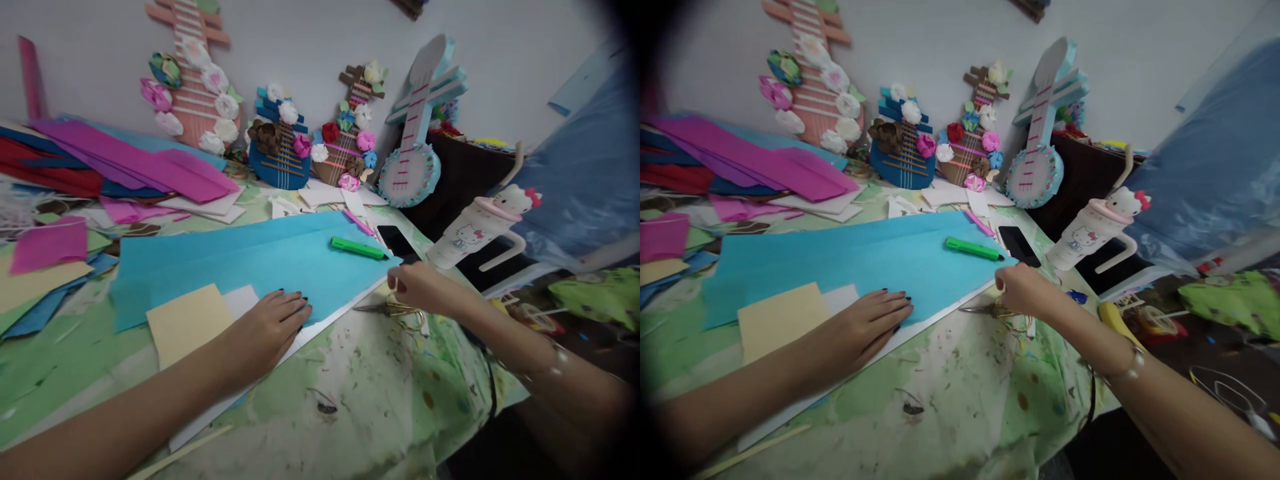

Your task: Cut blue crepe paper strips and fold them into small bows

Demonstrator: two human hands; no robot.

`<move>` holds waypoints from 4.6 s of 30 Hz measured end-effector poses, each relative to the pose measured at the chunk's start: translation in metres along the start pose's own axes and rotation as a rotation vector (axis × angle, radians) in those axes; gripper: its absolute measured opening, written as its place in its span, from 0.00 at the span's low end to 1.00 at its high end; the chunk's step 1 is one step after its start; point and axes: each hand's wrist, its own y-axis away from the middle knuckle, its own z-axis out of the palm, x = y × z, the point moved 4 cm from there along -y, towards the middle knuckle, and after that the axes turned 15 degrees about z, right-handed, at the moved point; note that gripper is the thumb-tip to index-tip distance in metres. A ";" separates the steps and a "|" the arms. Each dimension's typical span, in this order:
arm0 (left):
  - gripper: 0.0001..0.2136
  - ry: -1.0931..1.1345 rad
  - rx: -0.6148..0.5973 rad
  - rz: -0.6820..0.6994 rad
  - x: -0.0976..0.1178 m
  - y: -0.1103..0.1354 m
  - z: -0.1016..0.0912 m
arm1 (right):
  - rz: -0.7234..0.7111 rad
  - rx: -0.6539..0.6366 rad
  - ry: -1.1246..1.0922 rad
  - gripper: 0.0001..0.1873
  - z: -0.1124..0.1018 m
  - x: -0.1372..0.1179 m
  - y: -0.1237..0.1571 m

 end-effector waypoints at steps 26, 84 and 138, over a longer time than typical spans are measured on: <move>0.12 -0.140 0.240 0.090 0.003 0.001 -0.010 | -0.078 -0.797 -1.147 0.21 0.051 0.007 0.087; 0.11 -0.095 0.153 0.156 0.017 0.003 -0.013 | 0.124 -0.966 -1.427 0.23 0.090 -0.059 0.085; 0.09 -0.132 0.181 0.081 0.007 -0.004 -0.012 | -0.185 0.014 -0.301 0.10 0.043 0.033 0.076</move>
